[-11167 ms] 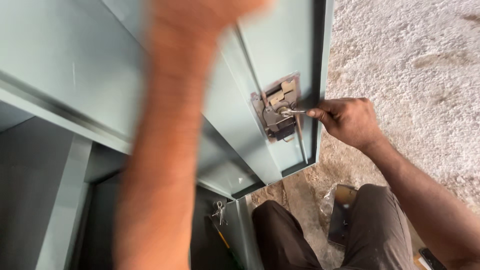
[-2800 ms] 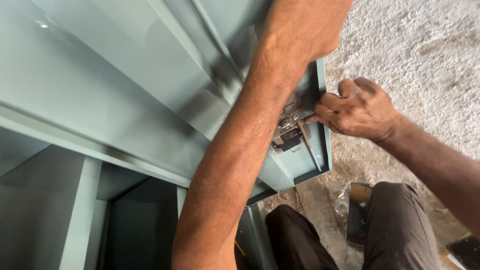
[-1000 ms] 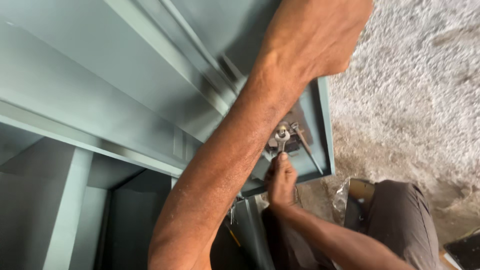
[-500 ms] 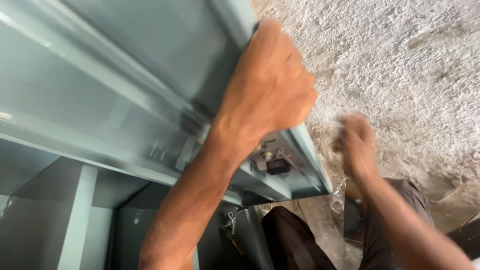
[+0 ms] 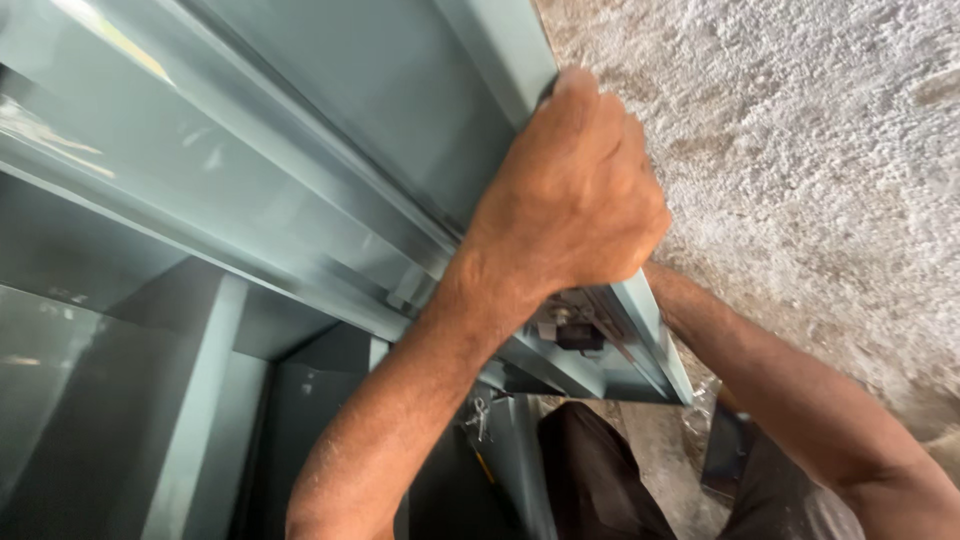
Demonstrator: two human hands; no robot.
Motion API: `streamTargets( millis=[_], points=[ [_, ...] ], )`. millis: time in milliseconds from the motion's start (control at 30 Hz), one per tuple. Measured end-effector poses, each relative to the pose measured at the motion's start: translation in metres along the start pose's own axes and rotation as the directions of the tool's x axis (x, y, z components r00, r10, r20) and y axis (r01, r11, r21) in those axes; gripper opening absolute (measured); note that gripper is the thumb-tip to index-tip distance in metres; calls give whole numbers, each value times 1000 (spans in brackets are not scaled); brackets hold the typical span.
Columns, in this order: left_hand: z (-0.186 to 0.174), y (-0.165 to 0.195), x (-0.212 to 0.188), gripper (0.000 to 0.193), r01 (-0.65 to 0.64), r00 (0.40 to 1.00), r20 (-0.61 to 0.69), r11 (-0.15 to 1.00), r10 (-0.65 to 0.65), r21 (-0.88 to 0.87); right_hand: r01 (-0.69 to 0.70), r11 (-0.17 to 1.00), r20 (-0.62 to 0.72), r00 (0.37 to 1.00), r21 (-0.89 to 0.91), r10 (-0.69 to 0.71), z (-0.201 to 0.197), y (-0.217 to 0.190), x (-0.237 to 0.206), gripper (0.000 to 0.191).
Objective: The person sits on the floor, picks small fasteners from a container, positions a lock mechanism on the edge of a metal cabinet door, and tightens it using a wrench. They then attach a handle to a white door panel and press a metal panel into place on the cabinet.
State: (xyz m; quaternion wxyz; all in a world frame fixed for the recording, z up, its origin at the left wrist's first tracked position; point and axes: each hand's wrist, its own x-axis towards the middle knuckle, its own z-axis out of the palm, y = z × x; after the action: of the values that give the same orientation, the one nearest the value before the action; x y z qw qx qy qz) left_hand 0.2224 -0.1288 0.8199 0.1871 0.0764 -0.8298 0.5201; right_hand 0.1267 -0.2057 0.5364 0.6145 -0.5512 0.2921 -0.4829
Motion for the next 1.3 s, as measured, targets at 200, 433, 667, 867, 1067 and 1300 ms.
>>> streamTargets(
  millis=[200, 433, 667, 867, 1067, 1300],
  points=[
    [36, -3, -3, 23, 69, 994, -85, 997, -67, 31, -148, 989, -390, 912, -28, 126, -32, -24, -20, 48],
    [110, -19, 5, 23, 100, 986, 128, 992, -110, 82, 273, 421, -41, 798, -865, -602, -31, -119, -132, 36],
    [138, -28, 11, 27, 65, 976, 193, 978, -104, 199, 199, -190, 235, 953, -961, -191, -6, -135, -65, 38],
    [140, -24, 12, 30, 87, 977, 177, 975, -123, 202, 195, -234, 230, 965, -952, -129, 13, -138, -44, 36],
    [137, -19, 11, 37, 117, 976, 150, 959, -160, 258, 184, -348, 240, 962, -919, -127, 13, -126, -38, 31],
    [122, -18, 10, 37, 87, 984, 128, 959, -125, 271, 20, -324, 54, 994, -946, -97, 17, -93, -56, 48]
  ],
)
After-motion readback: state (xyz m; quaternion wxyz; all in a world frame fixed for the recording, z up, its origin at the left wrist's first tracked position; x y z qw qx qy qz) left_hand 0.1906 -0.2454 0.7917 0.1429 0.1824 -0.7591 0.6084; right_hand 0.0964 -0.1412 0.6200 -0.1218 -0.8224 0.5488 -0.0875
